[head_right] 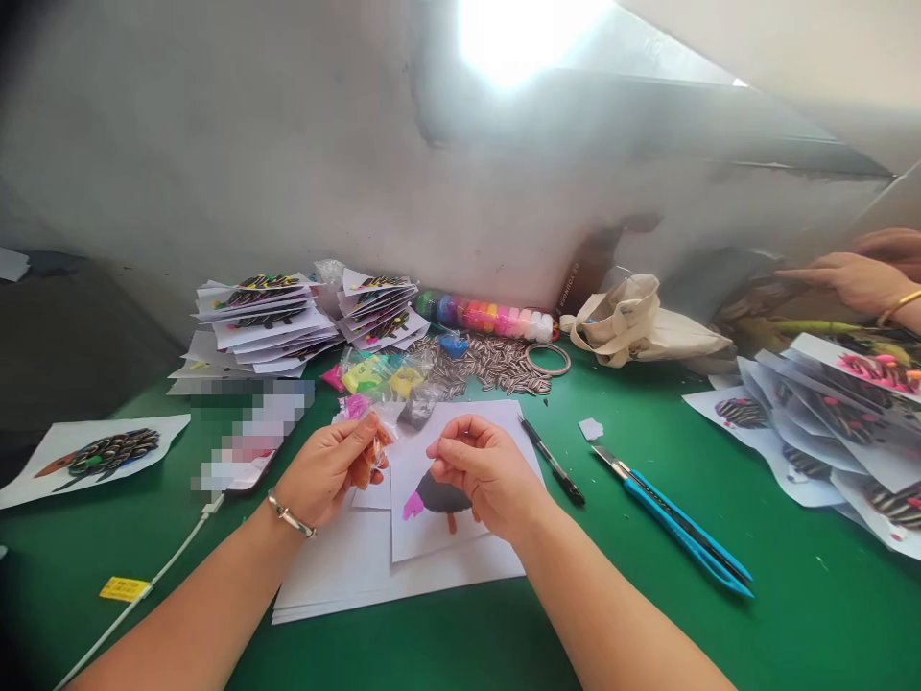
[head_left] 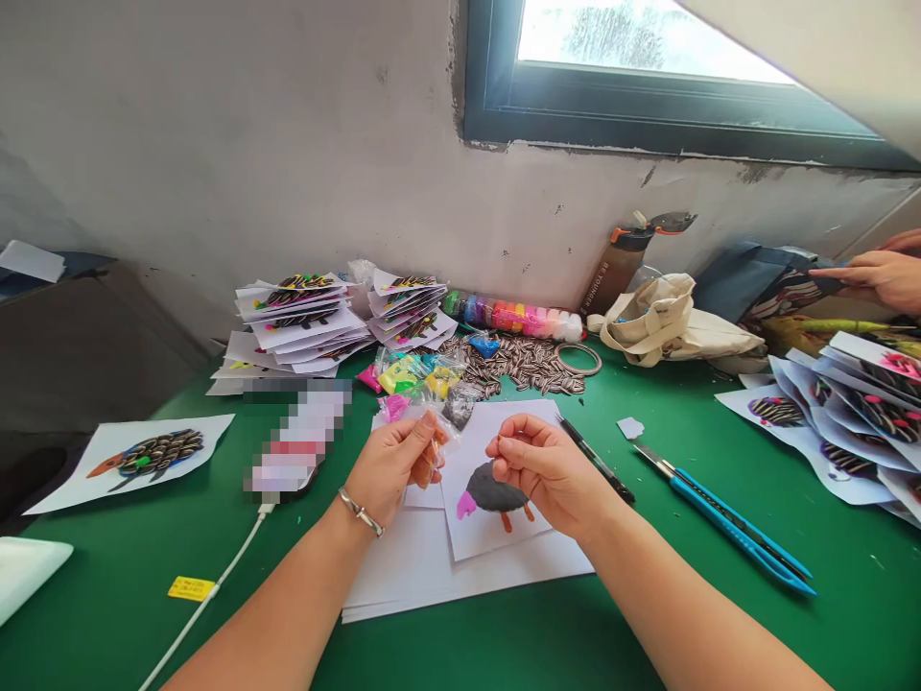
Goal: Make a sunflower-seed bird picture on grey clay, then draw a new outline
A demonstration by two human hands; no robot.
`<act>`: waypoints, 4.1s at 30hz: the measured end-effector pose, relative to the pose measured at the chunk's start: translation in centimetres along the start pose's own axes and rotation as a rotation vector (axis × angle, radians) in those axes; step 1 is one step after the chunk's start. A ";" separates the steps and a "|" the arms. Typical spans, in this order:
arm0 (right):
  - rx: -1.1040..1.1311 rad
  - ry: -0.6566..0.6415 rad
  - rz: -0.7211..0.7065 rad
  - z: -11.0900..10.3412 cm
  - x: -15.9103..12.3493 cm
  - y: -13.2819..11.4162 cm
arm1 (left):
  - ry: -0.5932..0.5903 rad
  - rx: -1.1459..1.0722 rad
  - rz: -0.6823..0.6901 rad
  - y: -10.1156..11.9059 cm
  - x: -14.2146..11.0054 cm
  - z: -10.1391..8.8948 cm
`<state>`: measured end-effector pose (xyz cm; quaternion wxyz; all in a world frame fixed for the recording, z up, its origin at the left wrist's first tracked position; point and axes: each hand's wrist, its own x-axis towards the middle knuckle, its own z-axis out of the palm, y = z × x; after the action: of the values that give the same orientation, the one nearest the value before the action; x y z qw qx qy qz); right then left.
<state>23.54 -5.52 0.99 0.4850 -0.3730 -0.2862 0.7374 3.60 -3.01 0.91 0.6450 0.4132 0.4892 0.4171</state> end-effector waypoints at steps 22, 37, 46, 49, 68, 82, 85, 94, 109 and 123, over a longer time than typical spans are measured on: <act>-0.168 0.018 0.003 -0.6 0.2 0.2 | 0.041 0.014 -0.021 -0.2 0.5 -0.2; -0.243 0.067 -0.042 -0.8 0.3 0.1 | 0.064 0.055 -0.008 -0.4 0.6 -0.2; -0.253 0.050 -0.025 -0.8 0.4 0.1 | 0.077 0.093 0.002 -0.4 0.9 -0.3; -0.270 0.045 -0.042 -1.0 0.5 0.2 | 0.089 0.127 0.024 -0.6 1.1 -0.5; -0.673 0.164 -0.373 0.0 -0.1 0.8 | 0.277 0.539 0.474 0.8 -1.7 0.3; -1.294 -0.037 -0.851 1.2 -1.3 1.8 | -0.179 -0.106 -0.111 -0.2 -2.2 2.5; -1.346 -0.045 -0.922 1.1 -1.3 1.8 | -0.210 -0.204 -0.180 -0.1 -2.2 2.5; -1.384 -0.097 -0.960 0.7 -1.7 1.5 | -0.217 -0.284 -0.277 -0.1 -2.0 2.5; -1.226 -0.004 -1.064 1.1 -1.7 1.4 | -0.347 -0.394 -0.383 -0.1 -2.5 2.5; -1.109 -0.047 -0.838 0.6 -0.9 1.5 | -0.250 -0.346 -0.340 0.0 -2.7 2.8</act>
<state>22.52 -6.95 0.44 0.4605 -0.4077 -0.7508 0.2408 5.87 -5.96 2.16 0.8221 0.2572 0.3896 0.3258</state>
